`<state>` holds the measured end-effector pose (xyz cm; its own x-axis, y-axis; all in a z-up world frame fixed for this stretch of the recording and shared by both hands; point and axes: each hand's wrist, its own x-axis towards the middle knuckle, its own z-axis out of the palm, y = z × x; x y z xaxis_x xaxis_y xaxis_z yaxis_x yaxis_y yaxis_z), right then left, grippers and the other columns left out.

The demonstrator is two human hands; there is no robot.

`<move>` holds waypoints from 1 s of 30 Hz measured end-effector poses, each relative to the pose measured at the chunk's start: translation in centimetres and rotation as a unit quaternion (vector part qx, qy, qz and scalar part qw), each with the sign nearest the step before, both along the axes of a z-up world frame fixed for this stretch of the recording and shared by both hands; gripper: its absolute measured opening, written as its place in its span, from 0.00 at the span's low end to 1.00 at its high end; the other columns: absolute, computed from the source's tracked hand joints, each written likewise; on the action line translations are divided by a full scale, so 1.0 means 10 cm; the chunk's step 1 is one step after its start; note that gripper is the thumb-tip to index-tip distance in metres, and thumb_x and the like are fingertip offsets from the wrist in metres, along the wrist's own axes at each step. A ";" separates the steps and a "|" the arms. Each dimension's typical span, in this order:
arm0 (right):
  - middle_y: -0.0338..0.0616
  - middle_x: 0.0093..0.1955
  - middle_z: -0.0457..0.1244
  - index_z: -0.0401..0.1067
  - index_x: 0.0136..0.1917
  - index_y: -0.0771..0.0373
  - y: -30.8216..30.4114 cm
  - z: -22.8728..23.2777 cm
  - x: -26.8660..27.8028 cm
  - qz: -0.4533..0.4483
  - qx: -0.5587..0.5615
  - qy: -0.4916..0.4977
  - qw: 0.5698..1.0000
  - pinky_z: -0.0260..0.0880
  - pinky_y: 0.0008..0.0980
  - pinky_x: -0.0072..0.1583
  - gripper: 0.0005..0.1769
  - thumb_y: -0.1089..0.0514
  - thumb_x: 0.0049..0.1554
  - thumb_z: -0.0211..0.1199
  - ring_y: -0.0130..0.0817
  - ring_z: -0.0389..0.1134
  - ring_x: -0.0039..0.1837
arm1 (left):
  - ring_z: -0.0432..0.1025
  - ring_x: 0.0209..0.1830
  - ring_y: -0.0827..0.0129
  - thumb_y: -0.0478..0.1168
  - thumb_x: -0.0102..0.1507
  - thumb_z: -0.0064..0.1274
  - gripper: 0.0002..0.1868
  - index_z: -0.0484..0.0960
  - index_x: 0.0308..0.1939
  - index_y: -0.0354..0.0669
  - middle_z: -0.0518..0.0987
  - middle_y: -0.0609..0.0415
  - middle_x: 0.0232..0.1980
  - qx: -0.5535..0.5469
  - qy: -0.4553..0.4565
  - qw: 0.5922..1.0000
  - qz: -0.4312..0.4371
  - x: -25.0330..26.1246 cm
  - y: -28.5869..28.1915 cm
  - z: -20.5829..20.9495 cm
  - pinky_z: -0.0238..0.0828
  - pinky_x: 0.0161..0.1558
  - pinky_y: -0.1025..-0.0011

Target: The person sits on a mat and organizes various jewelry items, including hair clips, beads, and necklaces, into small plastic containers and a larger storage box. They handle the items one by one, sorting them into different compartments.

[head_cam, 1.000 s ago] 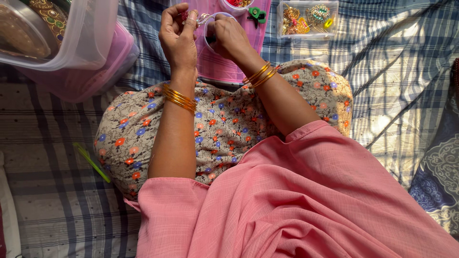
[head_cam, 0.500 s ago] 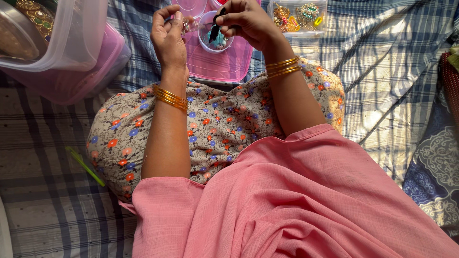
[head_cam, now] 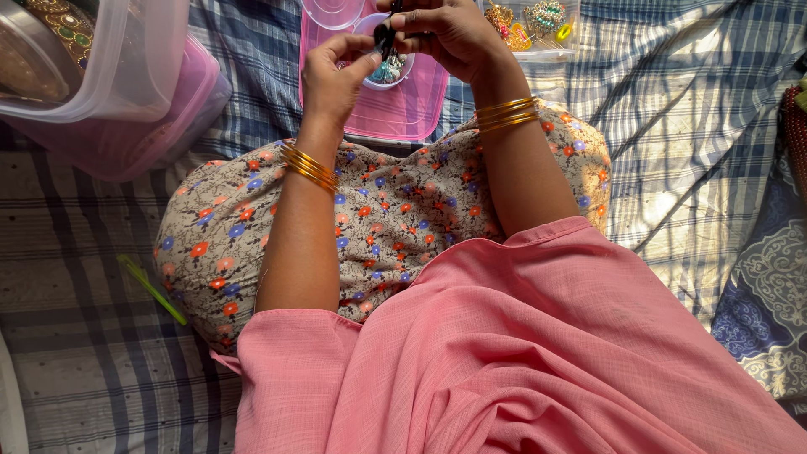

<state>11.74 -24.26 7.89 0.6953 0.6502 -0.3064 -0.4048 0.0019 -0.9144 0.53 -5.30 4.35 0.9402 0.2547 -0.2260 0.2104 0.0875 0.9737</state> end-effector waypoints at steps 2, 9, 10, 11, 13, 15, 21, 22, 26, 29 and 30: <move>0.46 0.51 0.72 0.75 0.63 0.70 -0.03 -0.04 0.01 0.016 0.001 -0.015 1.000 0.76 0.26 0.53 0.16 0.62 0.63 0.68 0.28 0.74 0.48 | 0.81 0.42 0.75 0.38 0.60 0.64 0.08 0.89 0.43 0.44 0.88 0.58 0.40 0.049 0.019 0.999 -0.005 0.00 -0.03 -0.04 0.78 0.50 0.70; 0.47 0.53 0.72 0.74 0.62 0.71 -0.02 -0.10 0.04 0.018 0.013 0.013 1.000 0.79 0.28 0.57 0.15 0.60 0.65 0.65 0.29 0.75 0.50 | 0.80 0.42 0.77 0.41 0.64 0.63 0.06 0.87 0.41 0.45 0.87 0.59 0.40 0.047 -0.029 0.998 0.010 0.02 -0.05 -0.09 0.79 0.47 0.73; 0.47 0.53 0.72 0.74 0.63 0.70 -0.02 -0.09 0.03 0.019 0.008 0.021 1.000 0.78 0.27 0.57 0.15 0.60 0.65 0.64 0.28 0.75 0.50 | 0.80 0.42 0.77 0.42 0.64 0.63 0.06 0.86 0.40 0.45 0.87 0.59 0.39 0.046 -0.030 0.998 0.010 0.02 -0.04 -0.09 0.79 0.47 0.74; 0.46 0.52 0.72 0.74 0.64 0.69 -0.01 -0.08 0.03 0.020 0.003 0.029 0.999 0.78 0.27 0.56 0.16 0.59 0.65 0.64 0.27 0.74 0.50 | 0.80 0.41 0.77 0.42 0.65 0.62 0.06 0.86 0.39 0.45 0.87 0.59 0.38 0.045 -0.030 0.998 0.011 0.01 -0.05 -0.08 0.79 0.46 0.74; 0.47 0.52 0.73 0.75 0.63 0.68 -0.01 -0.09 0.01 0.009 0.006 0.039 0.999 0.78 0.27 0.56 0.15 0.59 0.65 0.63 0.28 0.75 0.49 | 0.80 0.39 0.77 0.42 0.65 0.61 0.06 0.86 0.39 0.45 0.86 0.60 0.38 0.043 -0.029 0.998 0.029 0.02 -0.05 -0.09 0.79 0.45 0.75; 0.48 0.52 0.73 0.75 0.61 0.69 -0.01 -0.13 0.03 -0.006 0.008 0.043 0.999 0.79 0.28 0.57 0.14 0.59 0.65 0.63 0.29 0.75 0.49 | 0.81 0.39 0.78 0.42 0.65 0.60 0.06 0.86 0.39 0.45 0.87 0.60 0.37 0.046 -0.024 0.997 0.049 0.03 -0.03 -0.11 0.80 0.44 0.75; 0.50 0.49 0.71 0.74 0.56 0.71 -0.08 -0.33 0.10 -0.040 0.010 0.036 0.999 0.82 0.31 0.59 0.09 0.62 0.65 0.64 0.35 0.77 0.52 | 0.82 0.42 0.77 0.41 0.67 0.59 0.05 0.86 0.41 0.44 0.87 0.59 0.39 0.015 -0.060 0.997 0.053 0.05 -0.02 -0.14 0.81 0.48 0.75; 0.50 0.49 0.71 0.74 0.55 0.72 -0.07 -0.36 0.11 -0.049 0.011 0.040 0.998 0.82 0.31 0.59 0.10 0.62 0.65 0.64 0.36 0.77 0.52 | 0.82 0.43 0.76 0.41 0.68 0.58 0.05 0.86 0.42 0.44 0.87 0.59 0.40 -0.003 -0.072 0.996 0.045 0.04 -0.02 -0.12 0.81 0.49 0.75; 0.52 0.49 0.72 0.75 0.54 0.74 -0.07 -0.37 0.11 -0.068 0.008 0.037 0.997 0.82 0.31 0.58 0.10 0.62 0.64 0.62 0.37 0.78 0.52 | 0.82 0.43 0.76 0.39 0.65 0.62 0.05 0.85 0.44 0.44 0.87 0.58 0.41 0.003 -0.093 0.996 0.015 0.01 -0.02 -0.04 0.80 0.49 0.74; 0.50 0.49 0.72 0.75 0.54 0.72 -0.02 -0.31 0.09 -0.051 0.005 0.038 0.998 0.82 0.29 0.57 0.10 0.61 0.64 0.62 0.36 0.78 0.52 | 0.79 0.41 0.76 0.38 0.64 0.64 0.07 0.86 0.44 0.43 0.87 0.57 0.42 0.036 -0.115 0.992 0.022 0.02 -0.02 -0.03 0.78 0.46 0.74; 0.49 0.48 0.73 0.76 0.53 0.71 -0.01 -0.28 0.07 -0.049 -0.018 0.016 0.999 0.81 0.27 0.54 0.10 0.60 0.65 0.62 0.33 0.78 0.50 | 0.80 0.41 0.76 0.37 0.64 0.63 0.06 0.86 0.44 0.44 0.87 0.58 0.41 0.020 -0.111 0.993 0.030 0.02 -0.02 -0.04 0.79 0.46 0.74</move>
